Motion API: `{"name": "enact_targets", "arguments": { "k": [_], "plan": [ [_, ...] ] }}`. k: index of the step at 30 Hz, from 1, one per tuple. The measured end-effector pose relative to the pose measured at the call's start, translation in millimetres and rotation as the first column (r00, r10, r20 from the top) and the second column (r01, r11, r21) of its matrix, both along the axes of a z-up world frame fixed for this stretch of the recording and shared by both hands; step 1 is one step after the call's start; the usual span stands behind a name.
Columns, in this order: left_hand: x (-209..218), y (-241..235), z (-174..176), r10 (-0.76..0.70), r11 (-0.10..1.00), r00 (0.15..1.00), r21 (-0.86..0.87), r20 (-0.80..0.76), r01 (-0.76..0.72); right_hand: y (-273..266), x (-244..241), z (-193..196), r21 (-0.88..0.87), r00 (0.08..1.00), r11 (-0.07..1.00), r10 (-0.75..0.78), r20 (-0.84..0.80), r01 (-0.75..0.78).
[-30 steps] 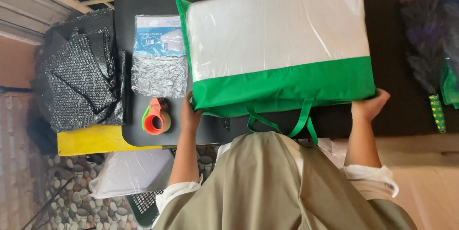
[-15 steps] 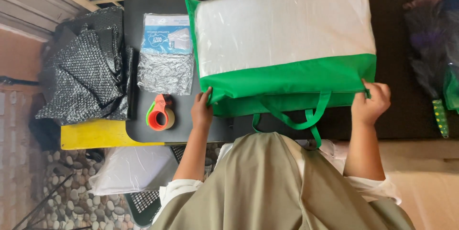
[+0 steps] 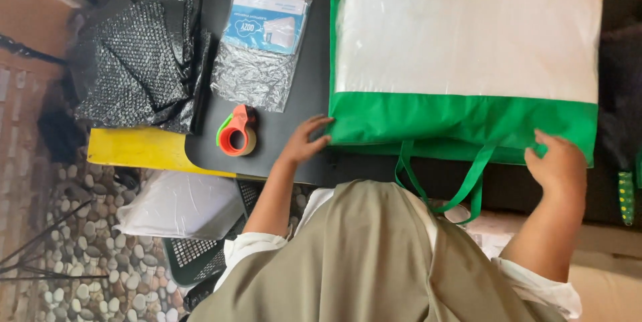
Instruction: The person uses a feather duster to wipe a green reusable shopping bag, then places a white bubble-wrapped item and a small packaged item inside the bag. They adjust the contents and wipe the exterior of the bag again.
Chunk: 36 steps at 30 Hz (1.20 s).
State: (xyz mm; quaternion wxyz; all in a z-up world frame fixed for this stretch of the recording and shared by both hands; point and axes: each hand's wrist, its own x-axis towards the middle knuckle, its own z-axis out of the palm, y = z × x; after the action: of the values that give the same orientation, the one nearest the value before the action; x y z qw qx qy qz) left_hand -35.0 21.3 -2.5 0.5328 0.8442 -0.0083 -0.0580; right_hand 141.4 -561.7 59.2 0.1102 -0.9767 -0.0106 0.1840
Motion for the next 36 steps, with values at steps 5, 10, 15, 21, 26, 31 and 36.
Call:
{"name": "enact_targets", "arguments": {
  "k": [5,10,15,21,26,31,36],
  "plan": [
    [1.5,82.4,-62.9,0.71,0.64,0.687,0.261,0.158,-0.722,169.9,12.3,77.3,0.119,0.493,0.766,0.278,0.824,-0.631],
    [27.0,110.8,-100.4,0.888,0.385,0.359,0.039,-0.288,-0.922,249.4,15.6,-11.6,0.006,0.522,0.821,0.358,0.774,-0.571],
    [52.8,121.9,-137.4,0.908,0.142,0.098,0.079,-0.407,-0.987,251.1,20.6,-43.2,-0.031,0.536,0.839,0.375,0.756,-0.543],
    [72.5,124.3,-116.2,0.92,-0.028,-0.041,0.039,-0.391,-0.999,248.4,25.9,-45.5,0.04,0.61,0.825,0.384,0.693,-0.564],
    [101.4,124.0,-99.6,0.783,-0.247,0.045,-0.377,-0.621,-0.893,249.6,25.2,-45.1,0.08,0.659,0.837,0.364,0.658,-0.541],
    [85.9,96.9,-26.0,0.865,0.276,0.428,-0.463,-0.262,-0.842,248.5,24.7,-48.2,0.081,0.679,0.847,0.36,0.64,-0.526],
    [59.2,105.1,-16.8,0.703,0.593,0.671,-0.324,-0.238,-0.737,249.2,22.9,-51.2,0.071,0.7,0.861,0.358,0.617,-0.503]
  ]
}}
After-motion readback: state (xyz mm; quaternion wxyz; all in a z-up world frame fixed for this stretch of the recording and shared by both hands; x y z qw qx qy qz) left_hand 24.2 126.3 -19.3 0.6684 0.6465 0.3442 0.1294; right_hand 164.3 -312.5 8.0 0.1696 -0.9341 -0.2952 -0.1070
